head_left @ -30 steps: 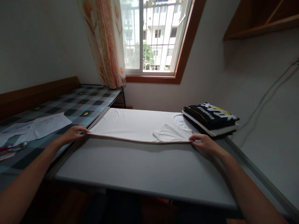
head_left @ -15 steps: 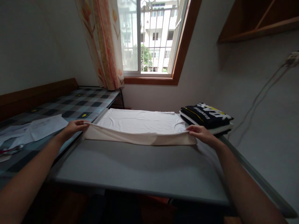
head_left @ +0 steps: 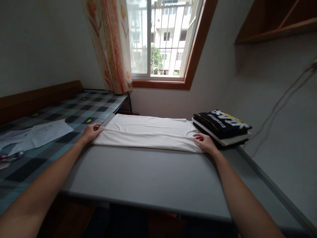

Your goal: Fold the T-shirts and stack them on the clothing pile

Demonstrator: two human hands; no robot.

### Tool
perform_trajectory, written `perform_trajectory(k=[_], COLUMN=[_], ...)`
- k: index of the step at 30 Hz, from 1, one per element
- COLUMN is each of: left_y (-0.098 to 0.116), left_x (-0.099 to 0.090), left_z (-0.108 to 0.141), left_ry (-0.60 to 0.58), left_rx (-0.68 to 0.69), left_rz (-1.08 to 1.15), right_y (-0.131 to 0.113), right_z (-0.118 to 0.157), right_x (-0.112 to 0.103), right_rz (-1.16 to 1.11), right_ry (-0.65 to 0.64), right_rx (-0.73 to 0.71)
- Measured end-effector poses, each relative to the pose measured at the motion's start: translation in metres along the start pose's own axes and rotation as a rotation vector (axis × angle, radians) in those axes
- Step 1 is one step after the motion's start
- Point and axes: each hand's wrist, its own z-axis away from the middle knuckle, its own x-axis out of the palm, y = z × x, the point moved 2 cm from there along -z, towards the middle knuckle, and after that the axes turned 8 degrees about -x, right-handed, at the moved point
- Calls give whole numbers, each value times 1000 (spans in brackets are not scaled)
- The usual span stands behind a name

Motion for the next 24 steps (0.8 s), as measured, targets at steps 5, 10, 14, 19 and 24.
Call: perform_trajectory(k=[5,10,14,19,24], left_y=[1,5,9,18,20], left_x=[5,7,8,10,14], left_z=[1,2,7,8,1], left_ry=[27,54,75,46,3], left_rx=[-2,-1,-1,43,11], left_rz=[-42,-83,-7,106,8], right_y=[0,-3,-3,2,-3], right_z=[2,3,5,8,10], right_x=[3,-1,-8,-3,-1], right_rz=[40,33,9,25,115], right_ry=[28,107,207,167,153], right_rx=[-12,-29,-24,31,22])
